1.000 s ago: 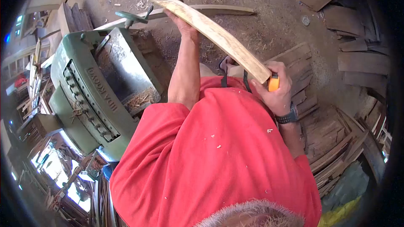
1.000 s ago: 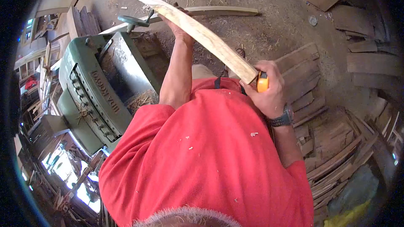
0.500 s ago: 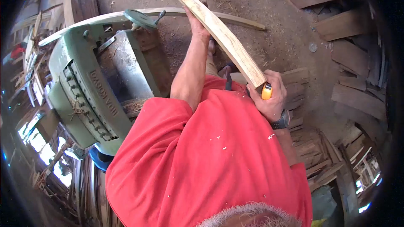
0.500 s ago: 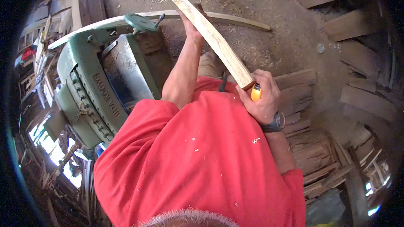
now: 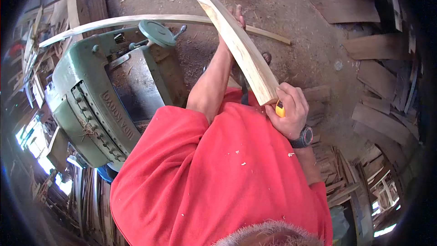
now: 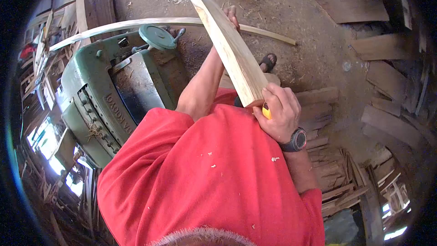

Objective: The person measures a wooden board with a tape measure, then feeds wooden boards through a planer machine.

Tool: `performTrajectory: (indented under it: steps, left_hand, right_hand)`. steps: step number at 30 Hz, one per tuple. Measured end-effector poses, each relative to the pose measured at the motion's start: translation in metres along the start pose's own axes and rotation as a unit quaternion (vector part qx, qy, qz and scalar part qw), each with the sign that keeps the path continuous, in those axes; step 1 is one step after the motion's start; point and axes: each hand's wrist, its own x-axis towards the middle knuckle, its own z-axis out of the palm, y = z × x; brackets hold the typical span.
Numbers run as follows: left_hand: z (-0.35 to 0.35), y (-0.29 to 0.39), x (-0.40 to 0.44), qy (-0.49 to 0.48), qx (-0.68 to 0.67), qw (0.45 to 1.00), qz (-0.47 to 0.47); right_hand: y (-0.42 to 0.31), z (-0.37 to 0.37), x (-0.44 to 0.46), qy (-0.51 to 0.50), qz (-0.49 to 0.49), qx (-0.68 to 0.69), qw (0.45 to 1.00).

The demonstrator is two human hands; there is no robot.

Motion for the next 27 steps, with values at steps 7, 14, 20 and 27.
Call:
performTrajectory:
  steps: [7, 14, 20, 27]
  left_hand:
    - [-0.003, -0.015, -0.002, 0.018, 0.076, 0.997, -0.009]
    - [0.035, -0.063, -0.010, 0.169, -0.007, 0.985, -0.017]
    - [-0.019, -0.026, 0.009, 0.106, -0.054, 0.993, -0.027]
    - [0.015, -0.033, 0.070, 0.247, 0.398, 0.871, 0.145]
  right_hand:
    - [0.023, -0.005, 0.035, -0.040, -0.057, 0.011, 0.998]
    - [0.034, -0.001, 0.067, -0.106, -0.097, 0.034, 0.989]
    - [0.054, 0.003, 0.077, -0.088, -0.042, 0.030, 0.995]
    - [0.128, 0.039, 0.111, 0.014, 0.215, 0.073, 0.974]
